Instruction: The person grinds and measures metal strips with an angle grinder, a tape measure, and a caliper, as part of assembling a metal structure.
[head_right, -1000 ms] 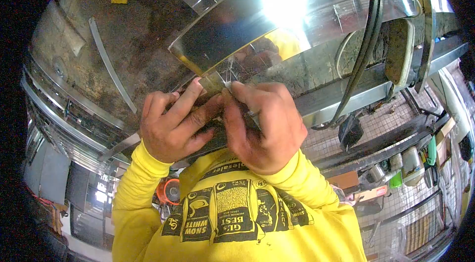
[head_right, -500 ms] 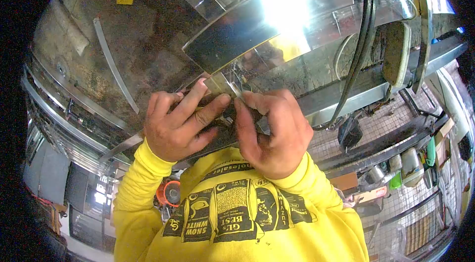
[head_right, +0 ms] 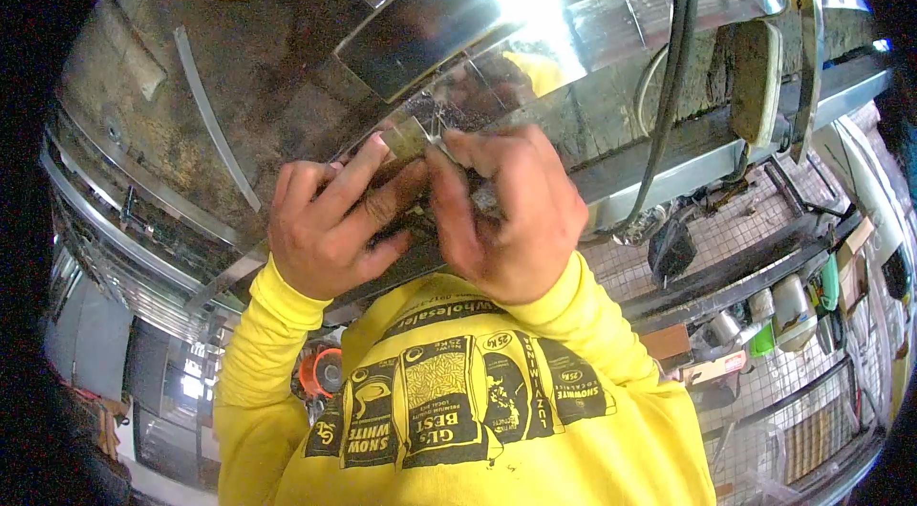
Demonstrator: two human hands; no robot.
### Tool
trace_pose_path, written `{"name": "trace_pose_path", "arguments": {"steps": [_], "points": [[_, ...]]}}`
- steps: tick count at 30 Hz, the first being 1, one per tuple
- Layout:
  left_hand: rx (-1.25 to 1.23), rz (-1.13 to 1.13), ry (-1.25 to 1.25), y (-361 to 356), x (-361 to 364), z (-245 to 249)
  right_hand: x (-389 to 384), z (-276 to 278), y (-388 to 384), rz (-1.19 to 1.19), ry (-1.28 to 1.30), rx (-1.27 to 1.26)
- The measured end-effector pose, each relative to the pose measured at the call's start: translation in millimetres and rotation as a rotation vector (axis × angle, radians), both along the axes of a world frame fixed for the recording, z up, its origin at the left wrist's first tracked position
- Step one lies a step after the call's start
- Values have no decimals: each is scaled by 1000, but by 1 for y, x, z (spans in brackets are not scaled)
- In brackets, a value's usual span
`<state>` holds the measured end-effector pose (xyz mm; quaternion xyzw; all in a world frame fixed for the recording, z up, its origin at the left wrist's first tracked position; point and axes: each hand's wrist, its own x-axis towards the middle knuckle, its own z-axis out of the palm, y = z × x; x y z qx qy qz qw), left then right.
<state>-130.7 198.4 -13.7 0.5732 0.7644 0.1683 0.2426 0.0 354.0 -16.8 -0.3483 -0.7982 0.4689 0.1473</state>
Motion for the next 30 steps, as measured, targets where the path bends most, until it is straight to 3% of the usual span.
{"name": "trace_pose_path", "arguments": {"steps": [7, 10, 11, 14, 16, 18, 23, 26, 30], "points": [[-5, -11, -1, 1, -1, 2, 21, 13, 0, 57, -50, -35], [-9, -15, -8, 0, 0, 2, 39, 14, -4, -23, -186, -127], [1, -12, -3, 0, -1, 1, 48, 17, -9, -179, -182, -315], [26, -5, 4, 0, 1, 2, 55, 15, 1, -57, -86, -316], [34, 9, 13, -1, 2, 2, 64, 9, -7, 105, -106, -530], [34, -32, 16, -3, -1, 3, 67, 10, -14, -40, -94, -1065], [253, 112, -258, -2, -7, 5, 87, 29, -6, -294, 67, -940], [191, 189, -154, 17, -4, 7, 108, 38, 5, -352, 99, -880], [59, 253, -221, 43, -2, 8, 123, 46, 9, -338, 54, -816]]}}
